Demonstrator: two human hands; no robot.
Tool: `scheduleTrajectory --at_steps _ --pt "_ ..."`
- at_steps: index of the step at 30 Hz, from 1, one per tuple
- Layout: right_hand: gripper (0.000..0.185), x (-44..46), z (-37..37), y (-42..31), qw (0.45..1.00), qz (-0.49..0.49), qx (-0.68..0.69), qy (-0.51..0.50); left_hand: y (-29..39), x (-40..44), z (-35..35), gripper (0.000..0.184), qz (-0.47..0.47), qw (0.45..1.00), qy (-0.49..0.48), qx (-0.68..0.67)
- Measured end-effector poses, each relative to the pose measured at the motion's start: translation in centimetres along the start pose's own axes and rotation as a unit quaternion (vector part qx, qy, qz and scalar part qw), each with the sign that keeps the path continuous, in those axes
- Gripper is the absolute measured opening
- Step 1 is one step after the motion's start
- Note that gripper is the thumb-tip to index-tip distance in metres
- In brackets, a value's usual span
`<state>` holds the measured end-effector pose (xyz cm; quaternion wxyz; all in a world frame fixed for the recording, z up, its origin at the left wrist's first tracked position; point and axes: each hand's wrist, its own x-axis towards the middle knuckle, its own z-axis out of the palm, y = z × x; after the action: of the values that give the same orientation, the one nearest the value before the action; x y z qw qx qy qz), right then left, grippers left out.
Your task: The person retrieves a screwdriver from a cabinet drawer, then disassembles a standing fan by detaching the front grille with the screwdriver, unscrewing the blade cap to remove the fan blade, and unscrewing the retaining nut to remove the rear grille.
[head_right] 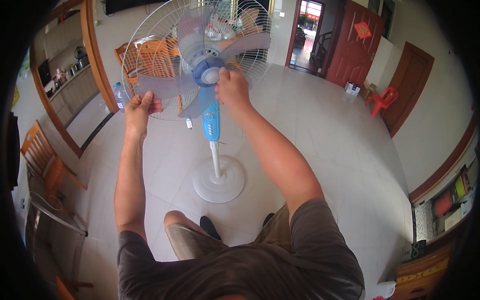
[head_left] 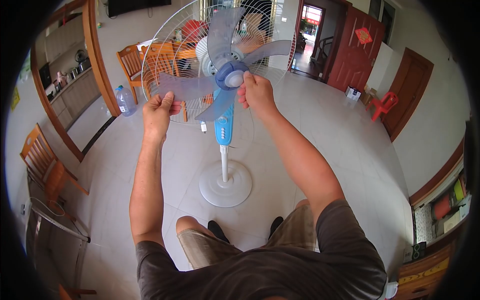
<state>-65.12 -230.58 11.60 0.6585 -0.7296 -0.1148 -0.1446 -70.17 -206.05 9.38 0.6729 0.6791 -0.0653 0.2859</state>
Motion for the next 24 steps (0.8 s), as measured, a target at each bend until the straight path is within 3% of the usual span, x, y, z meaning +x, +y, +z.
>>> scheduleTrajectory --at_steps 2,5,8,11,14,17,20,23,24 --pt "0.038 0.3 -0.1 0.7 0.999 0.005 0.025 -0.021 0.0 0.2 -0.1 0.024 0.003 1.000 -0.001 0.003" --pt "0.043 -0.6 1.2 1.5 0.992 -0.105 -0.049 0.050 -0.2 0.1 -0.1 0.024 0.007 1.000 -0.006 0.001" --pt "0.044 -0.4 1.4 1.5 0.996 -0.086 -0.036 0.013 0.1 -0.1 0.1 0.024 0.006 1.000 -0.007 0.001" --pt "0.038 -0.2 0.3 0.2 0.979 0.146 0.110 -0.095 0.4 -0.4 0.2 0.024 0.002 1.000 -0.004 0.003" --pt "0.042 -0.8 0.4 -0.1 0.987 0.138 0.075 -0.046 0.3 -0.2 0.1 0.024 -0.001 1.000 -0.004 0.000" --pt "0.057 -0.6 1.9 1.9 0.994 -0.064 -0.063 0.056 0.3 -0.2 0.2 0.024 0.000 1.000 -0.004 0.000" --pt "0.056 -0.7 1.9 1.2 0.998 -0.055 -0.034 0.023 0.4 -0.4 0.3 0.024 0.000 1.000 -0.005 -0.002" --pt "0.043 -0.4 0.8 0.5 0.984 0.132 0.094 -0.068 0.3 -0.5 0.3 0.024 -0.002 1.000 -0.007 -0.007" --pt "0.043 -0.6 0.9 0.3 0.988 0.118 0.089 -0.050 0.3 -0.5 0.3 0.024 -0.003 1.000 -0.007 -0.007"
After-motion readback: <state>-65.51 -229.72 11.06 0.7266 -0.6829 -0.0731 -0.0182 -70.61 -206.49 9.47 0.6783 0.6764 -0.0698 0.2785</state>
